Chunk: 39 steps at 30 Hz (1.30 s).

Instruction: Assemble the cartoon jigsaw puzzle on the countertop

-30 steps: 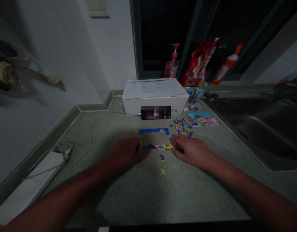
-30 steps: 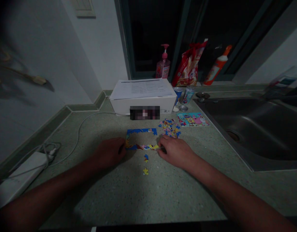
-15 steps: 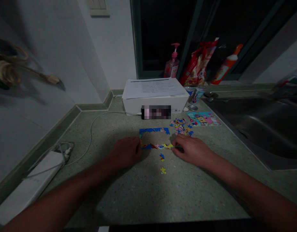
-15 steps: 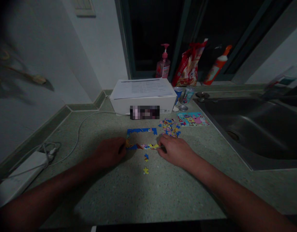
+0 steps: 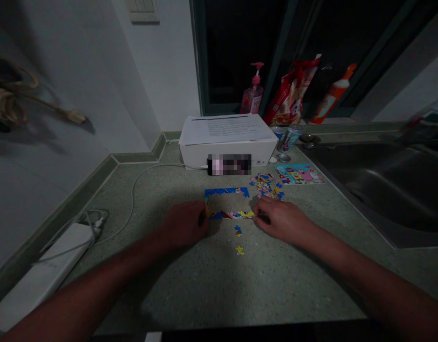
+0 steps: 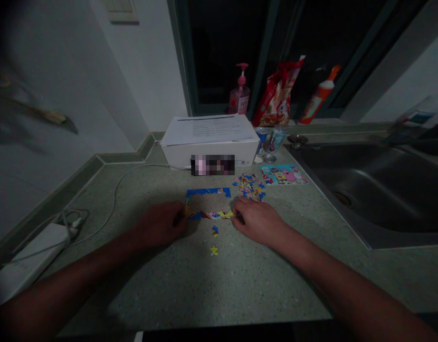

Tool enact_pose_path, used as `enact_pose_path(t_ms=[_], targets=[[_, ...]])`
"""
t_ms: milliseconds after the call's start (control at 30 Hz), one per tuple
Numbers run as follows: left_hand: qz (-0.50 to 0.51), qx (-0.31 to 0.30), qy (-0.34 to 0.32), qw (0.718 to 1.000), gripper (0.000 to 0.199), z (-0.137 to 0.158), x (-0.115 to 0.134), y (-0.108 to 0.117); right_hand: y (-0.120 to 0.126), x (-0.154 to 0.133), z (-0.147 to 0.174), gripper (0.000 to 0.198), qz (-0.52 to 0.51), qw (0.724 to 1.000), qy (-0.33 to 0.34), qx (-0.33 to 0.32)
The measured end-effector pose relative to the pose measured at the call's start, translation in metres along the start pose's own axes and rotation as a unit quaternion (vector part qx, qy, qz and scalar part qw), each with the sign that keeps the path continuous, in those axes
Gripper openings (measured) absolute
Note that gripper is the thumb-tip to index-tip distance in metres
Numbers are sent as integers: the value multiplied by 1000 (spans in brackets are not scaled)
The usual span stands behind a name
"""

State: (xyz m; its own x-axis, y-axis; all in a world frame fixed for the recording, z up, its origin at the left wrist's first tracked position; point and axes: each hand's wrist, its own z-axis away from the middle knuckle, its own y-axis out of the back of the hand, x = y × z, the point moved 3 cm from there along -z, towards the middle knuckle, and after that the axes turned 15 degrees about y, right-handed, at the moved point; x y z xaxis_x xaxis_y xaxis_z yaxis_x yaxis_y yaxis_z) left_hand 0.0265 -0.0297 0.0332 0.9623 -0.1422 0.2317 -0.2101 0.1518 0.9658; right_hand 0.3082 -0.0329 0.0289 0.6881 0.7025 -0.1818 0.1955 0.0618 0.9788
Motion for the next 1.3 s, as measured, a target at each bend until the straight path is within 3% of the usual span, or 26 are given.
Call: enact_pose_path(t_ms=[133, 333, 600, 1300], targets=[[5, 28, 21, 999, 14, -4, -2, 1, 1, -1, 0, 3, 1, 1000, 3, 6], [-9, 60, 6, 998, 15, -10, -2, 0, -1, 0, 0, 6, 15, 1000, 6, 7], [45, 108, -26, 993, 12, -18, -9, -4, 3, -2, -1, 6, 9, 1000, -13, -21], [85, 158, -57, 982, 10, -28, -18, -12, 3, -1, -2, 6, 15, 1000, 4, 18]])
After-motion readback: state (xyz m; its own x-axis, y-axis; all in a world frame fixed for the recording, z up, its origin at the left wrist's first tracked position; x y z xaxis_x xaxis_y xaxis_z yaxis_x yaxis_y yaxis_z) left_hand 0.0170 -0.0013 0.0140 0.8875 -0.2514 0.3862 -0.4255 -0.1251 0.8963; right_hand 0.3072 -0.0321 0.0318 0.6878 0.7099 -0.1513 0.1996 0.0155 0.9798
